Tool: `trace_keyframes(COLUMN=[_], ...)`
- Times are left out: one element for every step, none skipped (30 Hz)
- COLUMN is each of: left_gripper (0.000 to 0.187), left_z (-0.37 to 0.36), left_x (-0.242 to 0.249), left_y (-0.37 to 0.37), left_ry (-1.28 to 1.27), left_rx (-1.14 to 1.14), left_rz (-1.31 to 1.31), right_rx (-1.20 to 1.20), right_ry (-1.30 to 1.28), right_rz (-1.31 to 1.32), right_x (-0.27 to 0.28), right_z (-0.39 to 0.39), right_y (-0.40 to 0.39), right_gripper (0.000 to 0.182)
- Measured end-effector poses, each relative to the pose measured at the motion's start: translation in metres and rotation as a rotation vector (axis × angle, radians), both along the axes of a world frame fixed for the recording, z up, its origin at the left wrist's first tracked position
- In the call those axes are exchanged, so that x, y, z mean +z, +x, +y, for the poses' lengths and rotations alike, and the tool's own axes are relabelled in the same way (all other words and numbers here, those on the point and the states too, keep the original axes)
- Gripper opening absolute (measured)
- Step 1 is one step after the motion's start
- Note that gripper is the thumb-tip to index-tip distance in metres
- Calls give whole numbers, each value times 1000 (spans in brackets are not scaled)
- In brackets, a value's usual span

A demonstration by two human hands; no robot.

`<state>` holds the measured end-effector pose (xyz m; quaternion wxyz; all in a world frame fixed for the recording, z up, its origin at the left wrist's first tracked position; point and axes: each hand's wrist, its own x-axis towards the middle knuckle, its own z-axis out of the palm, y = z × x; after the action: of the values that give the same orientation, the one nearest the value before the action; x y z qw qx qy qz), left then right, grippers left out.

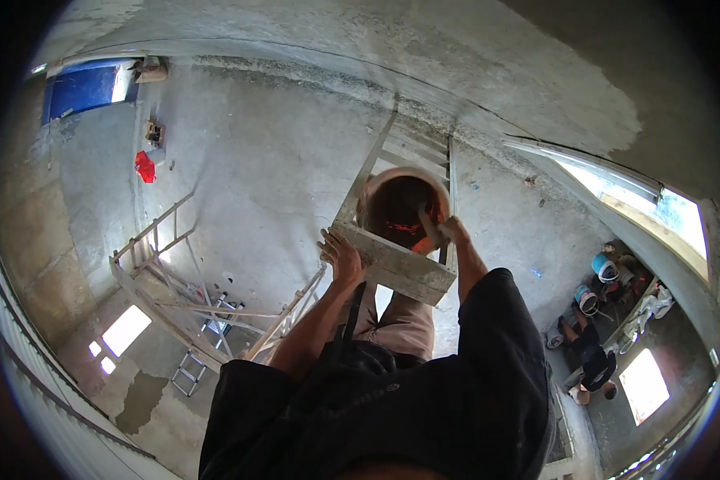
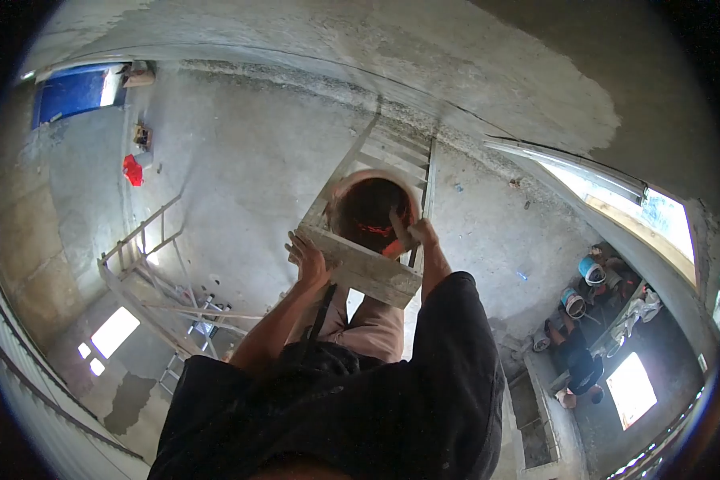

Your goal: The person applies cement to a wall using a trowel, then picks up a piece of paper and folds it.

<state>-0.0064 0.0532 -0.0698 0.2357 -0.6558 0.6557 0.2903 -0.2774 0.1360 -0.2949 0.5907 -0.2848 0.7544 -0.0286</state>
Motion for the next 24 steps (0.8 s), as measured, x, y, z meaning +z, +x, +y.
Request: trace_keyframes(left_gripper=[125, 125, 125, 125, 126, 126, 126, 126, 126, 126, 127, 127, 127, 127, 126, 126, 125, 124, 124, 124, 123, 123, 125, 126], left_z=[-3, 0, 4, 3, 1, 3, 2, 1, 2, 5, 5, 4, 3, 1, 4, 4, -1, -4, -4, -2, -1, -1, 2, 2], left_x=[-3, -2, -1, -1, -2, 0, 1, 1, 1, 2, 2, 0, -3, -7, -5, -3, 2, 6, 4, 0, -1, -5, -4, -3], left_y=[1, 3, 4, 4, 2, 1, 1, 0, 0, 0, 1, 2, 3, 3, 7, 9, 3, 0, 0, 2, 2, 0, 0, 2], left_ry=[-9, -38, -64, -69, -52, -28, -26, -25, -20, -13, -30, -51, -49, -45, -34, -32, 5, 45, 40, 26, 10, -1, -17, -37], left_rx=[-4, -42, -80, -87, -70, -48, -50, -58, -63, -62, -83, -106, -105, -129, -158, -163, -125, -89, -94, -122, -150, -150, -148, -148], left_rz=[0, 13, 26, 27, 8, -17, -24, -32, -39, -45, -41, -39, -44, -40, -39, -43, -55, -64, -57, -79, -101, -92, -100, -110], right_rx=[126, 124, 12, -107, 16, 16, -101, -220, -285, -284, -328, -374, -333, -334, -331, -326, -326, -268, -212, -215, -134, -51, -3, -8], right_ry=[-112, -111, -19, 66, -78, -77, -204, -332, -383, -375, -472, -573, -558, -553, -491, -439, -447, -382, -316, -322, -281, -244, -180, -190], right_rz=[159, 157, 162, 170, 250, 245, 219, 192, 179, 174, 177, 179, 179, 174, 207, 245, 248, 289, 330, 338, 329, 321, 279, 279], right_x=[1, 1, 1, -1, 5, 21, 41, 51, 48, 51, 51, 57, 63, 56, 52, 49, 46, 44, 42, 41, 41, 38, 24, 17], right_z=[2, 2, 5, 2, 1, 0, -4, -7, -9, -13, -19, -30, -40, -42, -37, -36, -34, -25, -16, -11, -5, -6, 0, 8], right_y=[12, 16, 19, 20, 20, 19, 16, 15, 17, 18, 18, 18, 17, 18, 24, 29, 30, 34, 36, 37, 37, 35, 35, 39], right_gripper=[41, 41, 42, 45, 49, 49, 50, 50, 45, 45, 44, 42, 32, 32, 31, 30, 30, 30, 29, 29, 28, 26, 25, 25])
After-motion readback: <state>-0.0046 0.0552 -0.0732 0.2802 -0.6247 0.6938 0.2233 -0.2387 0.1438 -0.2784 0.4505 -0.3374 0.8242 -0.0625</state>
